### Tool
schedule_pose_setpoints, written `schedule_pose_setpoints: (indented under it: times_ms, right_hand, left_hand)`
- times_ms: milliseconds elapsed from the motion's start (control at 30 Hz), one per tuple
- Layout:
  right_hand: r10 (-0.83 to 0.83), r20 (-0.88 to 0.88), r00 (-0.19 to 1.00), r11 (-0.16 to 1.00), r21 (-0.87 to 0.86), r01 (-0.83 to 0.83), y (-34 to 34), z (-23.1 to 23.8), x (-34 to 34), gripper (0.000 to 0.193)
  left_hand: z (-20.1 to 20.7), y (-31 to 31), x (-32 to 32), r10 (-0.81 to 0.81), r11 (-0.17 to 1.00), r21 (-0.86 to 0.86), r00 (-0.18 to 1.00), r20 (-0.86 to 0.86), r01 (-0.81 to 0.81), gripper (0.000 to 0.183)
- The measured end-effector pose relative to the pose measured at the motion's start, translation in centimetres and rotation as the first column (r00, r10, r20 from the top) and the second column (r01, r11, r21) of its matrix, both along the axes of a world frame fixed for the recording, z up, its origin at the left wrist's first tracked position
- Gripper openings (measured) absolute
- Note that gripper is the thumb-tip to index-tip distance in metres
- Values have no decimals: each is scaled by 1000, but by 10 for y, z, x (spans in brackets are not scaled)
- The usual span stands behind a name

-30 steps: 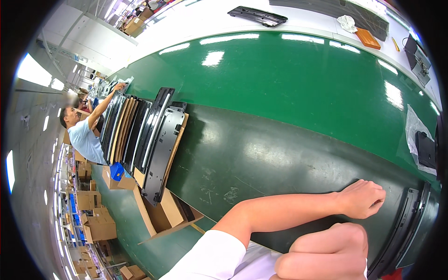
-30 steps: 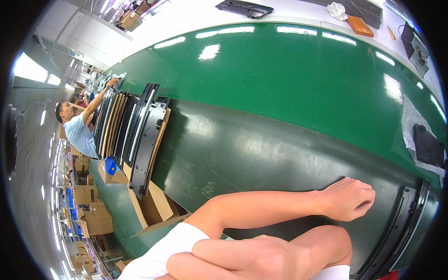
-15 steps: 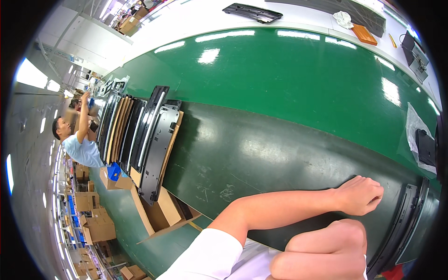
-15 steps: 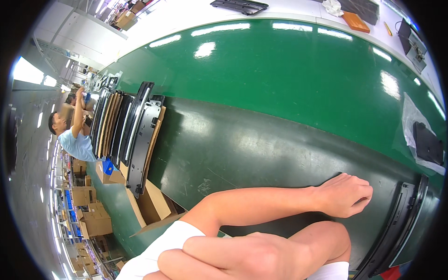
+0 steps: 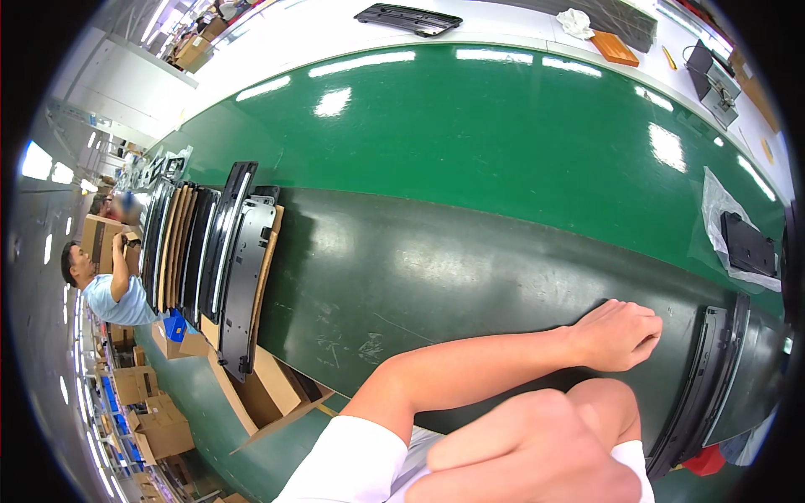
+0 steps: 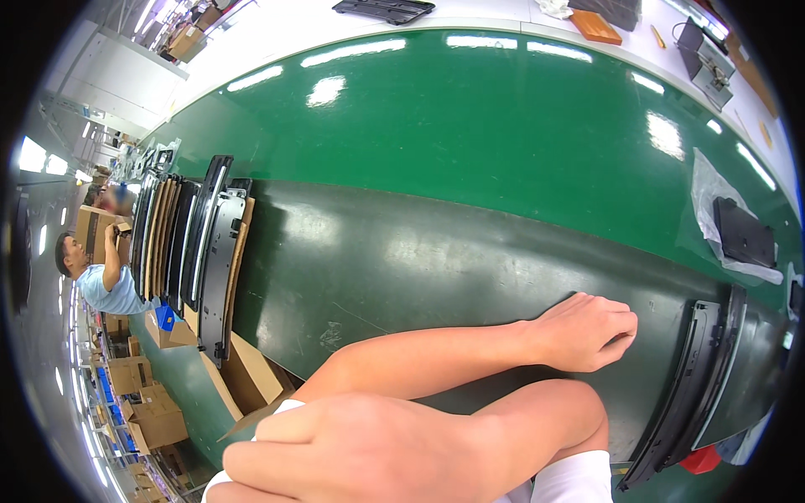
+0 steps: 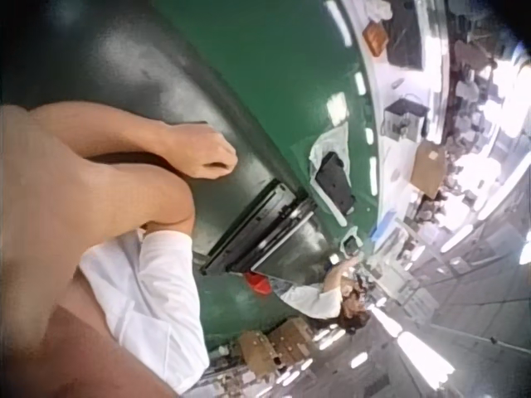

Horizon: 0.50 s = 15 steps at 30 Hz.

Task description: The person assembles a black plastic electronic housing by hand, repeatedly picking up one part from the left, aligning and pressing it into a base part on the green workbench, and then moving the assembled unit aside to repeat the process.

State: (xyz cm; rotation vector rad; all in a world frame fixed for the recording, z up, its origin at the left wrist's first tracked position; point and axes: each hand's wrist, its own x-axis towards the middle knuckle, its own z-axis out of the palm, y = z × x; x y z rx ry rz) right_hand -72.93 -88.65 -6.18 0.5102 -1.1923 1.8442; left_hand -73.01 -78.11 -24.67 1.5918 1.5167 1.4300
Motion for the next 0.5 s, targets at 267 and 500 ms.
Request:
schedule_pose_setpoints:
  times_ms: [267, 500]
  right_hand:
    - [-101, -409, 907, 974, 144, 173, 9, -8, -19, 26]
    - [-293, 26, 956, 955, 54, 291, 0, 17, 5, 37]
  left_hand:
    - [-2, -3, -4, 6, 999, -35, 1000, -1, -6, 6]
    - [-2, -3, -2, -7, 999, -37, 1000, -6, 7, 6]
